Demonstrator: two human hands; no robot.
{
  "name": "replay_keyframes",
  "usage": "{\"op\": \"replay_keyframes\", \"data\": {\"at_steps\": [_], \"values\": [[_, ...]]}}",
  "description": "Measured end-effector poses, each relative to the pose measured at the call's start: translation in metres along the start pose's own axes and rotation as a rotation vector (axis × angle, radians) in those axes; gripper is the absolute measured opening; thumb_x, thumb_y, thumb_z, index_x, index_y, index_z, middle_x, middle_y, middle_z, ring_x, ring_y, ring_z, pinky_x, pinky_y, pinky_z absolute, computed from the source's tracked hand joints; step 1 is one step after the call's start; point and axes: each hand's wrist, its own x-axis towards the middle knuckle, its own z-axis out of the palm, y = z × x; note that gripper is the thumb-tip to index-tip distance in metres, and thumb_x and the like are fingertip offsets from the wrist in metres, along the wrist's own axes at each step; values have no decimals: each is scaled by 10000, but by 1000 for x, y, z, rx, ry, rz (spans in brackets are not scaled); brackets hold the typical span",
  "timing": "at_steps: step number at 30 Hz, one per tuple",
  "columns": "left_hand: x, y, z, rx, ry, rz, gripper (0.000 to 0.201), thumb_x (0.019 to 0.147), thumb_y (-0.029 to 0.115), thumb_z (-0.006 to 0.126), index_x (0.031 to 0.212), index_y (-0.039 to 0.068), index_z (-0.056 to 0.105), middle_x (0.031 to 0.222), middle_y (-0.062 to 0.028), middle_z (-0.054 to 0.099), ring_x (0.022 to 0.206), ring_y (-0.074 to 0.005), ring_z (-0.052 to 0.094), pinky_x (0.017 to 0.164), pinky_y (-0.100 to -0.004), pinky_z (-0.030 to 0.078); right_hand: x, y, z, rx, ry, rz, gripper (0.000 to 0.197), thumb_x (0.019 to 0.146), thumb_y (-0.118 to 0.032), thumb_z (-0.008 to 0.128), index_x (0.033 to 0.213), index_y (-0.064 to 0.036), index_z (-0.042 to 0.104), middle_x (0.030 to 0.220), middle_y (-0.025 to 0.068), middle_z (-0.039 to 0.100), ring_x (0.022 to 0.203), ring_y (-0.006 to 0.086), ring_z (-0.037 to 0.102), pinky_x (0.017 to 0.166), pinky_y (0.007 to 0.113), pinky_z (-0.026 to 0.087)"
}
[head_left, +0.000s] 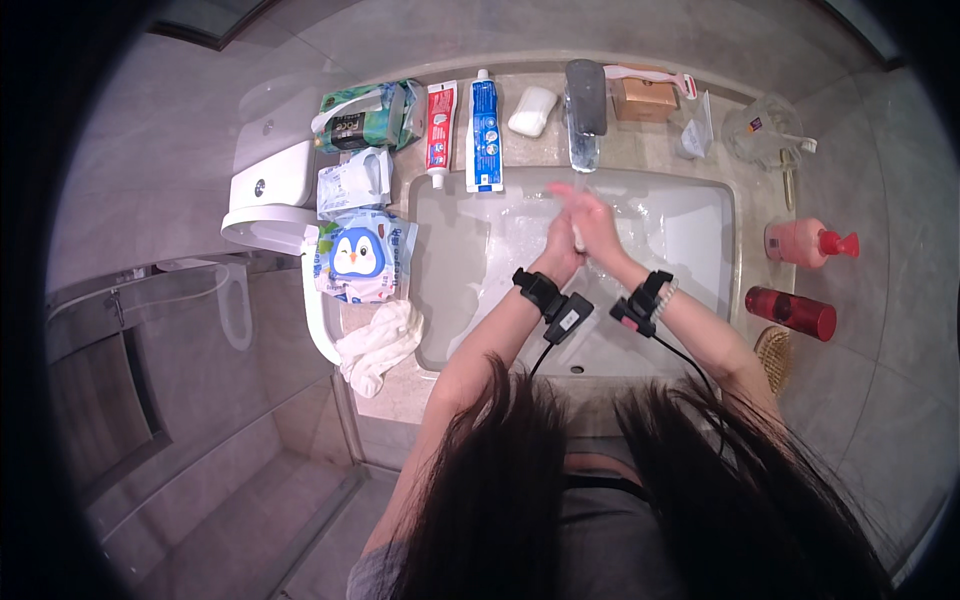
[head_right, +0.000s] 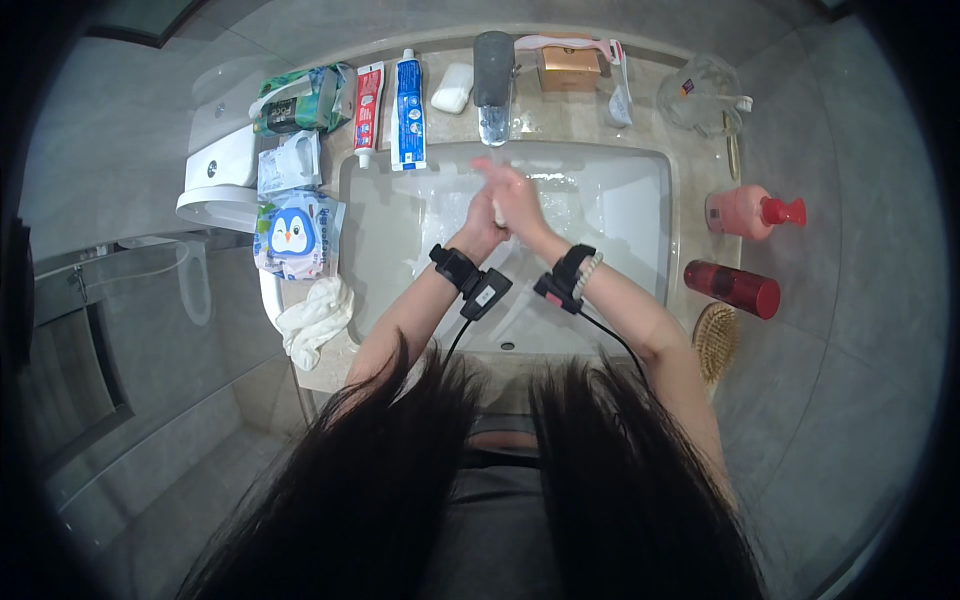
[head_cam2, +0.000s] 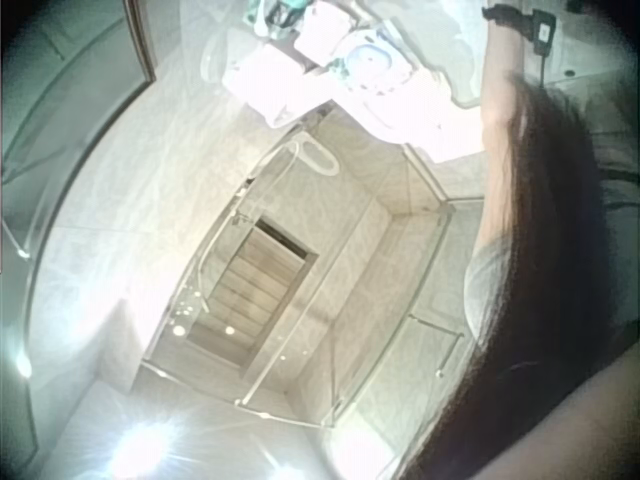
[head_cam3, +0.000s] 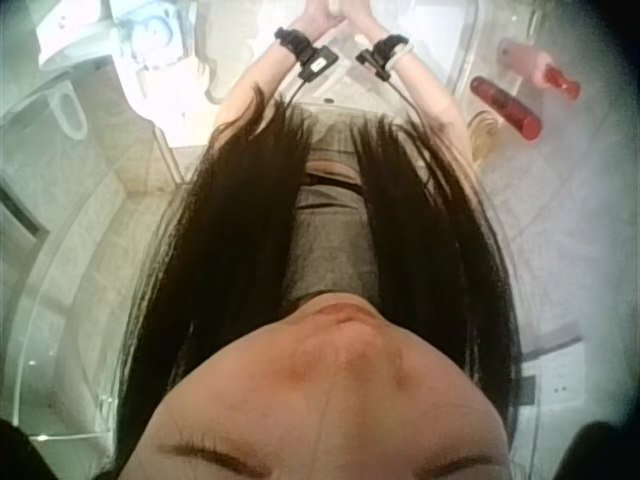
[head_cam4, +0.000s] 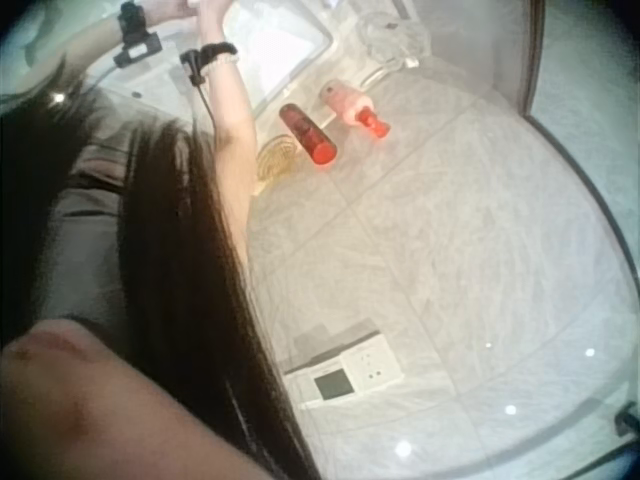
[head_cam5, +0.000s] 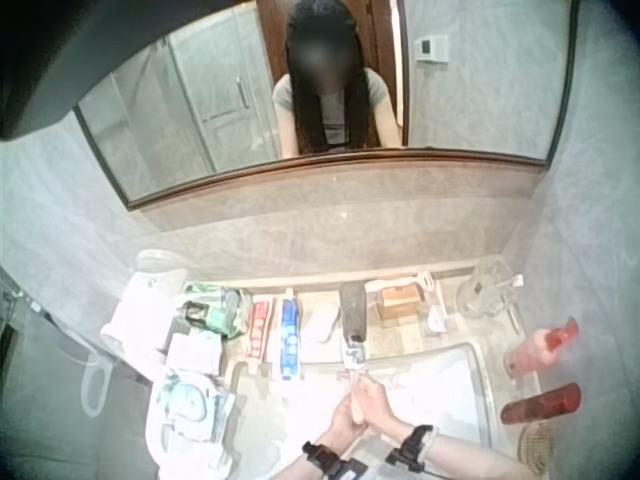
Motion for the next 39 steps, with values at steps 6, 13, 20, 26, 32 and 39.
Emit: {"op": "replay_keyframes", "data": {"at_steps": [6, 13, 20, 26, 32, 39], "values": [[17, 15, 3, 115, 93, -44, 356, 914, 383, 342, 1078, 109, 498, 947, -52, 580, 889, -167, 571, 714, -325, 484, 0, 12, 8, -119, -62, -176, 276, 858, -66, 415, 1064, -23, 594, 1082, 93, 603, 1062, 188, 522, 893, 288, 394], [24, 25, -15, 107, -102, 53, 274, 921, 369, 358, 862, 134, 486, 782, -5, 542, 613, -151, 529, 556, -299, 477, 19, 29, -7, 50, 11, 199, 280, 881, -181, 453, 1098, -56, 578, 1091, 77, 557, 1008, 171, 541, 841, 279, 424], [-18, 36, -17, 467, 169, 452, 277, 885, 383, 449, 957, 118, 489, 887, -25, 545, 788, -110, 560, 628, -275, 465, 10, 11, -36, 183, -291, 492, 344, 870, -213, 520, 1160, -35, 470, 1047, 92, 557, 820, 121, 580, 600, 258, 504], [8, 20, -41, 100, 61, 118, 277, 863, 399, 450, 981, 152, 493, 949, -24, 531, 859, -128, 535, 669, -301, 456, 2, 12, -14, -489, -187, -260, 177, 780, -187, 569, 863, -32, 588, 900, 149, 581, 837, 316, 574, 724, 378, 449], [32, 12, -32, -97, -315, -87, 264, 873, 332, 356, 903, 140, 534, 738, -27, 574, 613, -170, 574, 429, -271, 434, 4, -3, -5, -599, 39, -297, 174, 742, -150, 553, 802, 10, 587, 778, 192, 573, 744, 358, 565, 666, 368, 458], [32, 10, -15, -65, 63, 41, 297, 883, 397, 398, 928, 140, 542, 832, -31, 608, 736, -171, 603, 560, -318, 496, 10, 3, 0, -629, 43, -296, 249, 807, -248, 542, 785, -5, 593, 718, 256, 559, 705, 417, 555, 609, 433, 439]]}}
